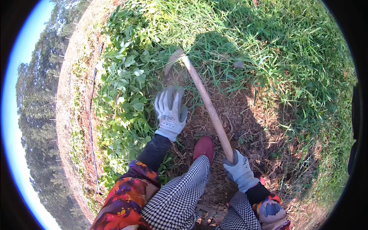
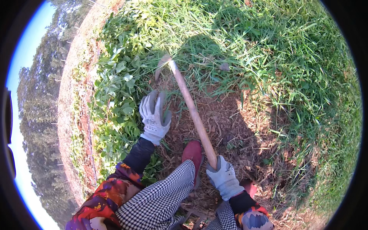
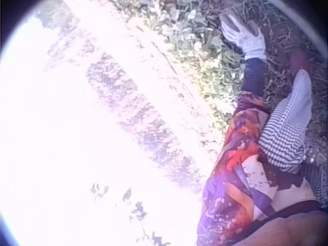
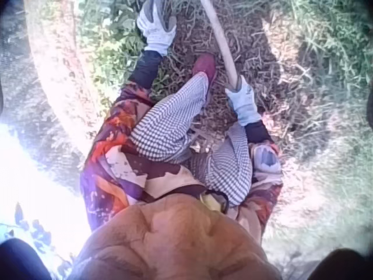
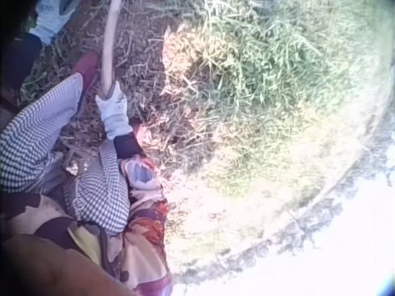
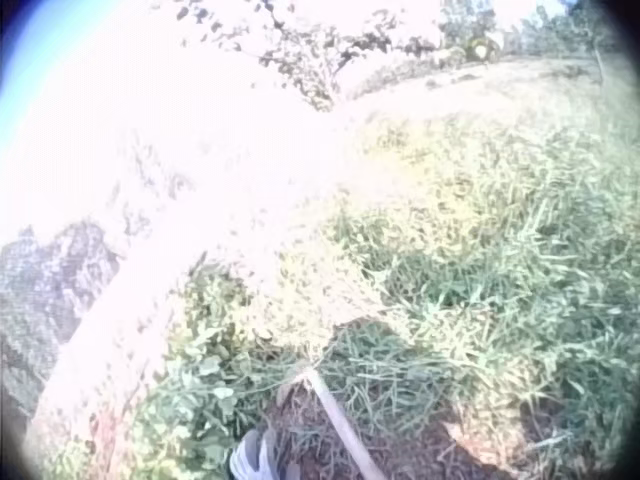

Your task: The person uses a hoe to loosen soil and remove weeds from a grassy area. They repeatedly strike the ground, gather the uprooted vegetation by hand, and toss it aside.

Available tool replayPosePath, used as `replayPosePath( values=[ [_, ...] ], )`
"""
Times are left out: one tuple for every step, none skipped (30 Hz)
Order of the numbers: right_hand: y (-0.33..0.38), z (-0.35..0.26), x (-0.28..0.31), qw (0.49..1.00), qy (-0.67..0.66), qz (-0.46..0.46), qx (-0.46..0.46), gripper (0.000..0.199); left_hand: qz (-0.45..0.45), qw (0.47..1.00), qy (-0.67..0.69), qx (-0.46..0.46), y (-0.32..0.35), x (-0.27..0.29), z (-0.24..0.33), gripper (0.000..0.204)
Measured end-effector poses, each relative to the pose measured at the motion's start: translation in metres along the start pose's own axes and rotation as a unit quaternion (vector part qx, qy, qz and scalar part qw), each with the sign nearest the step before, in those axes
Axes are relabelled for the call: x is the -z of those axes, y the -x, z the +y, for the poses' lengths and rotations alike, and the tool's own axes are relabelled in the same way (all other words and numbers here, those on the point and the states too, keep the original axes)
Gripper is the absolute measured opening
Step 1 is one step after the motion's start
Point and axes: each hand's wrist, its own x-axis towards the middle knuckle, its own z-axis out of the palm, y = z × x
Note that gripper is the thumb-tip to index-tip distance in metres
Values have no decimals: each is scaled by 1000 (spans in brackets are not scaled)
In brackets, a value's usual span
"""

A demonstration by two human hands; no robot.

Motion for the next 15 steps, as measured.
replayPosePath(
  values=[
    [-13,-6,-9,1000,-18,-7,-15,36,-51,996,-6,-71,-11,4,12,70],
    [-28,-11,-20,999,-37,-14,-34,36,-105,984,-10,-141,-19,2,20,69],
    [-36,-12,-27,997,-55,-20,-54,36,-154,974,-17,-166,-27,-10,25,68],
    [-40,-13,-31,996,-64,-25,-55,36,-204,961,-25,-185,-33,-21,21,66],
    [-41,-13,-34,995,-72,-30,-59,36,-235,948,-70,-202,-37,-28,17,57],
    [-42,-12,-38,994,-81,-35,-62,36,-213,951,-75,-212,-34,-48,6,45],
    [-38,4,-42,994,-93,-36,-53,37,-260,939,-65,-216,-37,-51,20,38],
    [-26,0,-37,985,-125,-67,-94,38,-312,923,-71,-213,-37,-46,27,32],
    [-11,-7,-28,974,-156,-98,-135,39,-259,941,-43,-211,-19,-63,30,27],
    [2,-7,-22,959,-187,-125,-174,40,-202,956,-14,-213,-11,-68,37,23],
    [8,15,-34,991,-96,-60,-64,43,-191,957,-21,-216,-11,-73,33,22],
    [13,11,-35,977,-163,-75,-112,46,-186,957,-20,-221,-13,-66,35,21],
    [7,12,-44,972,-167,-86,-144,46,-181,957,-19,-227,-16,-59,36,21],
    [-1,11,-52,964,-168,-102,-177,46,-178,957,-18,-228,-14,-54,34,20],
    [-16,-8,-53,975,-132,-105,-143,47,-198,956,-57,-210,-13,-60,15,22]
  ],
)
